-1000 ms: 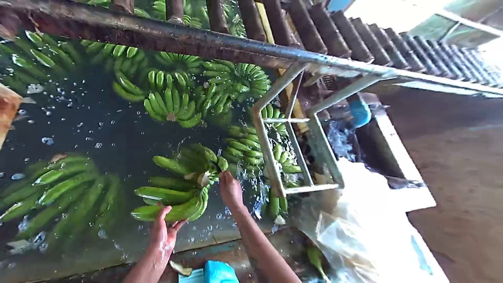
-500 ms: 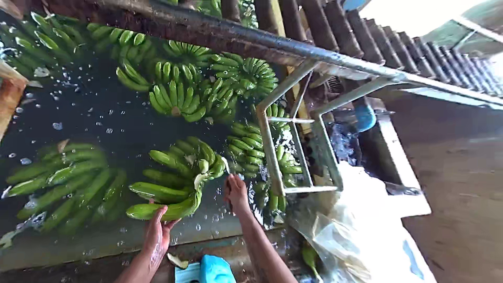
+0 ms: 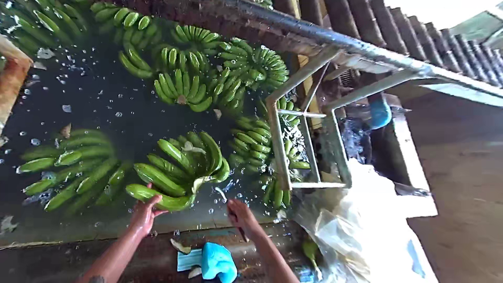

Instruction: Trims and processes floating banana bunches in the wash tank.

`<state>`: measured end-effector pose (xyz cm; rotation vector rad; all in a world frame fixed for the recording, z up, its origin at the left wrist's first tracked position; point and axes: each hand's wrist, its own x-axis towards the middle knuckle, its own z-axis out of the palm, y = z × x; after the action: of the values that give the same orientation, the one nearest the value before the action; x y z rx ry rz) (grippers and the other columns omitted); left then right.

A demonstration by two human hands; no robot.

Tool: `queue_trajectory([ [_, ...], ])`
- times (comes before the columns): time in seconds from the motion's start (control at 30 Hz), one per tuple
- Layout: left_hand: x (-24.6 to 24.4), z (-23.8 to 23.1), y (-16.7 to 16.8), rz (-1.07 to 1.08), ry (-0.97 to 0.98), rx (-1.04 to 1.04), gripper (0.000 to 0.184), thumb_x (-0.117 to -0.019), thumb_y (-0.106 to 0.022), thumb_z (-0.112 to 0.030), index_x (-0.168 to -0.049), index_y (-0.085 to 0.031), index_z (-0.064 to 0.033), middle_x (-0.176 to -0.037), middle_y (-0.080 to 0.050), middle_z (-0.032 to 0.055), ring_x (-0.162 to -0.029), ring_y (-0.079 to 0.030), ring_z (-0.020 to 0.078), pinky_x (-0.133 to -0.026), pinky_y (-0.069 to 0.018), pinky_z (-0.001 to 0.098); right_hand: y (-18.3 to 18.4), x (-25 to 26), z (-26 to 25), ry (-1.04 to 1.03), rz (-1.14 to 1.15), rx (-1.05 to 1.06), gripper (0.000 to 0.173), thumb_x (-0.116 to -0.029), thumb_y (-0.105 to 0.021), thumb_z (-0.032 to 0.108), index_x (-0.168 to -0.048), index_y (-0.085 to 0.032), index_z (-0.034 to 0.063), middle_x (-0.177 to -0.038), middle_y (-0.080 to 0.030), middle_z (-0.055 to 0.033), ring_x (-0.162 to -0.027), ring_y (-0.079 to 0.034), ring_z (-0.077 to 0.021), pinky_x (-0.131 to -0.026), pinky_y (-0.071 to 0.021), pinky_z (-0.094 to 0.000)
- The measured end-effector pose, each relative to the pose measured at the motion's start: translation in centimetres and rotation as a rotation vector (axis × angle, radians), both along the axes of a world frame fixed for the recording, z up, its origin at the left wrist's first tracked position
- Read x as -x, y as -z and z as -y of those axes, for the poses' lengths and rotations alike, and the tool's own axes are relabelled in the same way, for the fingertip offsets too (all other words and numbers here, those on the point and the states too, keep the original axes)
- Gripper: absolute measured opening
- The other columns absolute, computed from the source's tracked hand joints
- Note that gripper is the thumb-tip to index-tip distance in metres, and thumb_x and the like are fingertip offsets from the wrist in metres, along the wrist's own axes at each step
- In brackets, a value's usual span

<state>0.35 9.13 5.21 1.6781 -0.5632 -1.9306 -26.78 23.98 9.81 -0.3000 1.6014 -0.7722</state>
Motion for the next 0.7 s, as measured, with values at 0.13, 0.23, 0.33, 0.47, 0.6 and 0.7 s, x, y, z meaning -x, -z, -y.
queue_trajectory([
  [0.13,-2.8,3.9,3.3,-0.014,0.143,0.105,0.061,-0.1091,-0.039,-0.042,-0.162,-0.016,-0.0206,-0.146,-0.051,0.0158,-0.116,-0.064,0.0285,-0.084,-0.0589,0.0484,0.1,2.9,2.2,-0.053,-0.189,0.051,0.033,-0.1132,-0.034,0.022,-0.106,-0.055,-0.0013,-0.064,-0.048,0.0023,-0.047,-0.046,-0.0056,-0.046,-0.0438,-0.0220],
  [0.23,-4.0,3.1,6.6,-0.084,0.144,0.113,0.059,-0.1105,-0.027,-0.042,-0.160,-0.020,-0.0101,-0.147,-0.049,0.0141,-0.125,-0.057,0.0218,-0.101,-0.0525,0.0416,0.2,1.3,4.4,-0.125,-0.178,0.100,0.032,-0.1126,-0.035,0.021,-0.113,-0.056,-0.0034,-0.068,-0.051,0.0014,-0.051,-0.049,-0.0062,-0.050,-0.0461,-0.0228],
  [0.33,-3.1,3.9,6.9,0.060,0.067,0.029,0.056,-0.1052,-0.056,-0.022,-0.154,-0.033,-0.0067,-0.134,-0.057,0.0136,-0.110,-0.062,0.0176,-0.091,-0.0537,0.0344,0.3,-1.3,5.8,-0.247,-0.191,0.152,0.032,-0.1101,-0.038,0.015,-0.132,-0.052,-0.0040,-0.072,-0.054,-0.0007,-0.056,-0.051,-0.0081,-0.055,-0.0479,-0.0258],
  [0.47,0.0,6.4,4.9,0.196,-0.050,0.114,0.075,-0.0957,-0.072,-0.020,-0.157,-0.030,-0.0066,-0.151,-0.046,0.0200,-0.134,-0.051,0.0298,-0.105,-0.0490,0.0498,0.0,-3.2,7.1,-0.590,-0.511,0.148,0.051,-0.1085,-0.043,0.020,-0.159,-0.039,0.0198,-0.096,-0.071,-0.0133,-0.076,-0.069,-0.0264,-0.073,-0.0583,-0.0475],
  [0.6,3.2,9.9,3.3,0.215,0.031,0.182,0.056,-0.0935,-0.074,-0.020,-0.144,-0.051,-0.0093,-0.139,-0.057,0.0183,-0.125,-0.057,0.0311,-0.100,-0.0497,0.0529,0.3,-4.3,8.1,-0.723,-0.910,0.278,0.046,-0.1061,-0.047,0.013,-0.149,-0.057,0.0263,-0.115,-0.072,-0.0208,-0.087,-0.073,-0.0390,-0.074,-0.0584,-0.0571],
  [0.7,5.6,12.1,1.6,0.232,0.146,0.140,0.054,-0.0932,-0.075,-0.023,-0.142,-0.055,-0.0125,-0.139,-0.058,0.0174,-0.127,-0.055,0.0324,-0.102,-0.0469,0.0559,1.2,-3.9,9.6,-0.755,-1.044,0.380,0.047,-0.1037,-0.048,0.008,-0.145,-0.062,0.0279,-0.112,-0.071,-0.0221,-0.081,-0.073,-0.0387,-0.069,-0.0590,-0.0541],
])
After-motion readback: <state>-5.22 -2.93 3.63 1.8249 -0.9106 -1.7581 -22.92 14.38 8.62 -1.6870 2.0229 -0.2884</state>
